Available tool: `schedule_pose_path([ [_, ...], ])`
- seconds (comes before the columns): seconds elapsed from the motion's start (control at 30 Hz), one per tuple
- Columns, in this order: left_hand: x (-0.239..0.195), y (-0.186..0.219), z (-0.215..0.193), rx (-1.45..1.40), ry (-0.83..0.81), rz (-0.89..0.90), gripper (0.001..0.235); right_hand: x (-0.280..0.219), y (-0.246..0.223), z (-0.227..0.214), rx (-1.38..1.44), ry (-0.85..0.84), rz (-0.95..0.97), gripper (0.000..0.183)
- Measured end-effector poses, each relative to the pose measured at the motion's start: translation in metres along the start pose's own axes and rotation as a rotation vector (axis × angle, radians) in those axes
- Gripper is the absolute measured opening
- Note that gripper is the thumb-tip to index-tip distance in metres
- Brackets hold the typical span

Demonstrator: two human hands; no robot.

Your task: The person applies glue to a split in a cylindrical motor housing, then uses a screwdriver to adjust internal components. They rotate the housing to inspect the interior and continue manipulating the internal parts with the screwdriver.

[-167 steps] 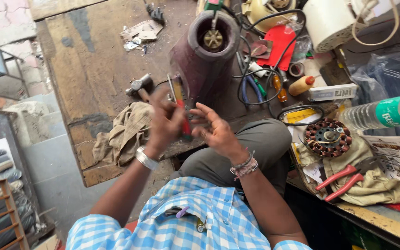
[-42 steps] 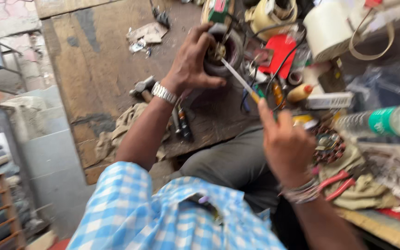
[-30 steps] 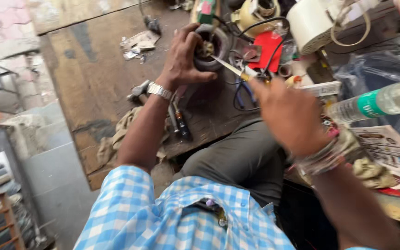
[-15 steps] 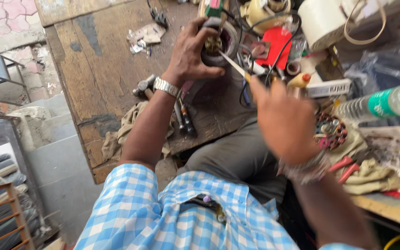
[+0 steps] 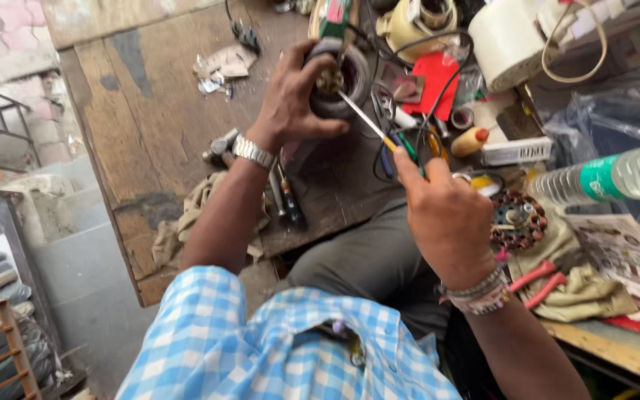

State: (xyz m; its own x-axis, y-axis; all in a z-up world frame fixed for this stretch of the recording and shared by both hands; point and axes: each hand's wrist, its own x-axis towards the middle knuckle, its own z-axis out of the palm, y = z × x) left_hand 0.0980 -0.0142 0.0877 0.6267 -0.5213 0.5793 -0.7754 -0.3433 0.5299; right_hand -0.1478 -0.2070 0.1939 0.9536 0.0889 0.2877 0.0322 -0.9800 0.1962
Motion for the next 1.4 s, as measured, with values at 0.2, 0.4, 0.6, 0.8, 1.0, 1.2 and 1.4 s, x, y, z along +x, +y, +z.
schedule_pose_path([
  [0.2,-0.014,0.001,-0.005,0.067,0.007,0.006,0.093,-0.003,-0.015,0.002,-0.071,0.116,0.016,0.034],
  [0.4,-0.017,-0.017,-0.002,0.075,-0.017,-0.041,0.137,0.028,-0.005,-0.031,-0.155,-0.023,-0.067,0.028],
  [0.6,-0.039,-0.04,0.032,-0.126,0.205,-0.012,0.153,0.049,0.004,-0.073,-0.137,-0.163,-0.069,0.028],
  [0.8,-0.091,-0.036,0.038,-0.029,0.094,-0.273,0.146,0.029,0.014,-0.06,0.115,-0.05,0.094,0.034],
  [1.0,-0.087,-0.006,0.04,0.117,0.184,-0.291,0.148,-0.008,0.019,0.0,0.503,0.236,0.15,0.026],
  [1.2,-0.063,0.033,0.052,0.252,0.331,-0.32,0.151,-0.039,-0.002,0.051,1.245,0.627,0.628,0.039],
  [1.4,-0.043,0.035,0.069,0.314,0.388,-0.362,0.147,-0.055,-0.005,0.104,0.802,0.109,0.309,0.033],
])
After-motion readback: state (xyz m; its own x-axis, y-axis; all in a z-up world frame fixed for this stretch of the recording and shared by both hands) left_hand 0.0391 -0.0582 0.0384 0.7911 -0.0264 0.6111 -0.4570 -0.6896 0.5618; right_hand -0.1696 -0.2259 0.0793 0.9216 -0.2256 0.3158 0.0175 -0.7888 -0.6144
